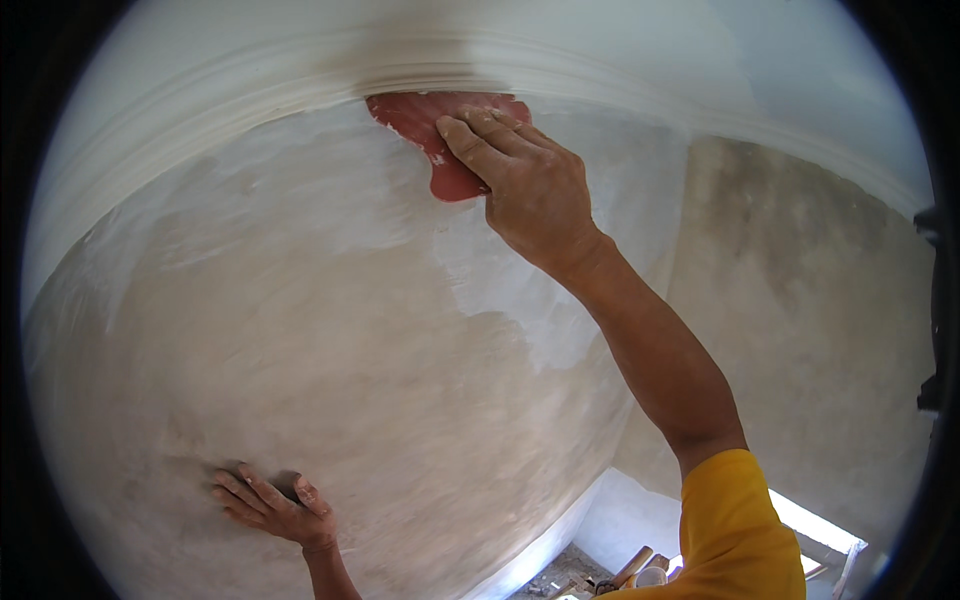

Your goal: The person repeatedly scoops white plaster from a bucket with a small trowel and applies it to the wall using a larger trowel, smoothing the surface in broad strokes. The person works on different sections of the wall, periodically reloading the trowel from the bucket.

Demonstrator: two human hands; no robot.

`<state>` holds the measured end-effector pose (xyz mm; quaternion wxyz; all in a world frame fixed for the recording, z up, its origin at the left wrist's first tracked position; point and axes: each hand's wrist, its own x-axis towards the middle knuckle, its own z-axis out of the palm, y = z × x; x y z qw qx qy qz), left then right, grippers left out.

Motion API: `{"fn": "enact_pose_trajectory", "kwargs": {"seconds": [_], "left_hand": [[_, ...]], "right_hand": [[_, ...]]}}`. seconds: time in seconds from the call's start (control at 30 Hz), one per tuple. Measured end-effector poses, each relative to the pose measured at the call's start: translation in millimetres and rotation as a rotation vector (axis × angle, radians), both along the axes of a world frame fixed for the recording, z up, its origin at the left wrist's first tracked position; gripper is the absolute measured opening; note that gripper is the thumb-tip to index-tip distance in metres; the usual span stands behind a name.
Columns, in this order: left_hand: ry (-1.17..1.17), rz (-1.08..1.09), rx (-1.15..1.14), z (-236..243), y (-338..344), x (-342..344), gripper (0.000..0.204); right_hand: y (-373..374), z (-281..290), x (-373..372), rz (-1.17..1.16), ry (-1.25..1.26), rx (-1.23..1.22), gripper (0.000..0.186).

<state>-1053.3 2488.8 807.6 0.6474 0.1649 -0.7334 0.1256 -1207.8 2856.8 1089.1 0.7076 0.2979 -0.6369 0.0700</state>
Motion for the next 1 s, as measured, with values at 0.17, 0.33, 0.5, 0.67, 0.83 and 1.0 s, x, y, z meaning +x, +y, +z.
{"fn": "enact_pose_trajectory", "kwargs": {"seconds": [0.17,0.33,0.5,0.67,0.83,1.0], "left_hand": [[0.005,-0.010,-0.018,-4,-17,1,0.079],[0.024,-0.014,0.026,1,-16,6,0.078],[0.004,-0.038,0.048,2,-10,11,0.075],[0.015,-0.094,0.060,-9,-36,13,0.077],[0.169,0.018,0.067,-17,-61,-12,0.076],[0.138,0.002,0.093,-29,-58,-56,0.077]], "right_hand": [[-29,-18,-18,-0.053,-0.082,-0.012,0.057],[-31,-56,13,0.006,-0.279,0.038,0.063],[34,-68,62,0.213,-0.593,0.054,0.057],[74,-29,16,0.064,-0.816,-0.484,0.046],[88,-16,-44,0.045,-0.608,-0.259,0.044],[69,13,-52,0.111,-0.469,0.018,0.047]]}}
